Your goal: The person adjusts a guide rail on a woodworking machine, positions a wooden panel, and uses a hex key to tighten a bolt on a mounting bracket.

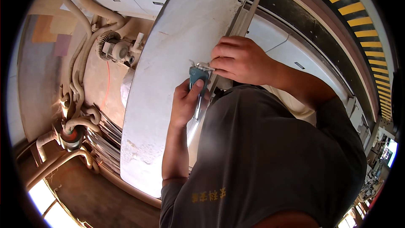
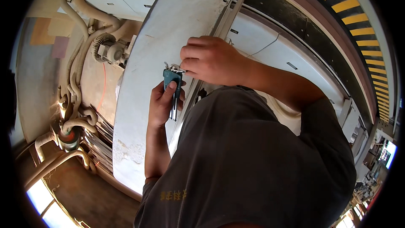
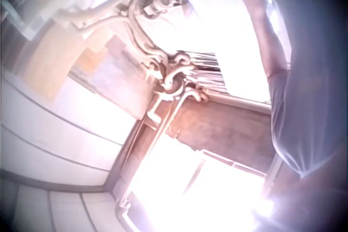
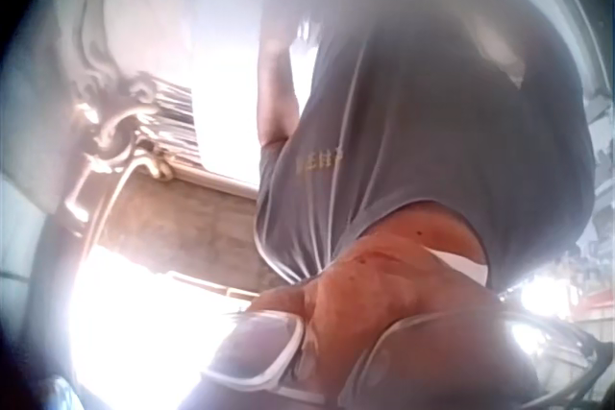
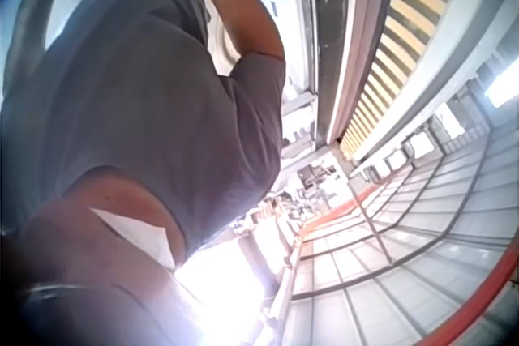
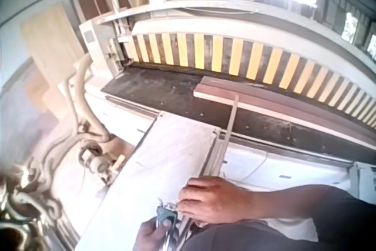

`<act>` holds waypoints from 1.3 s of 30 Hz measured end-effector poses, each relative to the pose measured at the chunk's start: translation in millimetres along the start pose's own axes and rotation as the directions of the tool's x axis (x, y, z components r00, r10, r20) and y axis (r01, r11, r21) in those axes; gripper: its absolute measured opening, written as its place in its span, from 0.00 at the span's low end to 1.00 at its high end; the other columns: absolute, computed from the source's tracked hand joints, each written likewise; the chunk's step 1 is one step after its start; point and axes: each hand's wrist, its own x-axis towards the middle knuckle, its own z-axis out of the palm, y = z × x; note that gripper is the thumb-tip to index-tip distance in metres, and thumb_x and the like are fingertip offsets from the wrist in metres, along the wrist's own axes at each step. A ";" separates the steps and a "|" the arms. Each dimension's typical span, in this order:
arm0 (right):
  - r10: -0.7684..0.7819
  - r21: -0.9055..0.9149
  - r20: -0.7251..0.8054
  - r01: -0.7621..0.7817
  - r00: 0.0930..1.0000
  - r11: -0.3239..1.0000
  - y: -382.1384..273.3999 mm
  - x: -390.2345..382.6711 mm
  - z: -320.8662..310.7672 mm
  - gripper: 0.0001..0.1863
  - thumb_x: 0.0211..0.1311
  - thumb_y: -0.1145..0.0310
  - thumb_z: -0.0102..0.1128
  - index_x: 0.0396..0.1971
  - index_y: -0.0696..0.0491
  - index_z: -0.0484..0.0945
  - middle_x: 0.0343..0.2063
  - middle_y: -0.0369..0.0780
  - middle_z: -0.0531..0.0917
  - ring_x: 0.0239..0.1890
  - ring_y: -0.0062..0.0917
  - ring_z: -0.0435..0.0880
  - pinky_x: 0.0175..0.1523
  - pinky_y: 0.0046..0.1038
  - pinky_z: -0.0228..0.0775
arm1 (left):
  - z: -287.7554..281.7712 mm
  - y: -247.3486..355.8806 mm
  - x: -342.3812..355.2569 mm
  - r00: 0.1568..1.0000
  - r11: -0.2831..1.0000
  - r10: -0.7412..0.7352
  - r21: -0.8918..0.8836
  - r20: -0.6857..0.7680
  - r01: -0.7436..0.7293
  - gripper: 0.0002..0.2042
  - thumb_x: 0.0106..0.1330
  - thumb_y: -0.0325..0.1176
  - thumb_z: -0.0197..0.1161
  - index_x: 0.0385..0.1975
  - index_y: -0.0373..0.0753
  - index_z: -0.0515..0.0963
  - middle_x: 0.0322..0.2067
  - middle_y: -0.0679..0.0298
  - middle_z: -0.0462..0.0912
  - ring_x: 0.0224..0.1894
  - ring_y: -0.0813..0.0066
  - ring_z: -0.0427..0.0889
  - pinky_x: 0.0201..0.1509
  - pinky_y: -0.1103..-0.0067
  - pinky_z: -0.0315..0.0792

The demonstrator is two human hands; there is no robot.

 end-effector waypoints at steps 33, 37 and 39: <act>0.447 0.127 -0.192 -0.430 0.873 0.894 87.5 9.0 6.6 0.10 0.62 0.70 0.71 0.43 0.53 0.87 0.32 0.41 0.89 0.28 0.26 0.87 0.36 0.25 0.77 | -62.2 -34.7 76.6 0.746 0.698 0.612 0.624 -0.264 -0.352 0.22 0.73 0.43 0.64 0.59 0.34 0.75 0.45 0.55 0.82 0.44 0.61 0.80 0.50 0.69 0.75; 0.286 0.120 -0.105 -0.273 0.953 0.955 95.5 8.7 23.5 0.16 0.59 0.69 0.73 0.48 0.51 0.86 0.41 0.41 0.89 0.39 0.32 0.89 0.44 0.29 0.81 | 3.6 19.7 114.0 0.979 0.968 0.055 -0.252 0.195 -0.004 0.24 0.82 0.48 0.46 0.56 0.30 0.75 0.28 0.65 0.78 0.24 0.79 0.73 0.32 0.80 0.70; 0.314 -0.014 0.008 -0.314 0.949 0.949 118.3 -0.7 14.4 0.24 0.59 0.65 0.74 0.56 0.49 0.81 0.51 0.43 0.86 0.50 0.35 0.87 0.54 0.32 0.81 | 7.5 -3.4 143.9 0.971 0.919 0.057 -0.393 0.233 0.040 0.20 0.82 0.45 0.48 0.52 0.32 0.78 0.21 0.70 0.73 0.20 0.84 0.66 0.25 0.83 0.62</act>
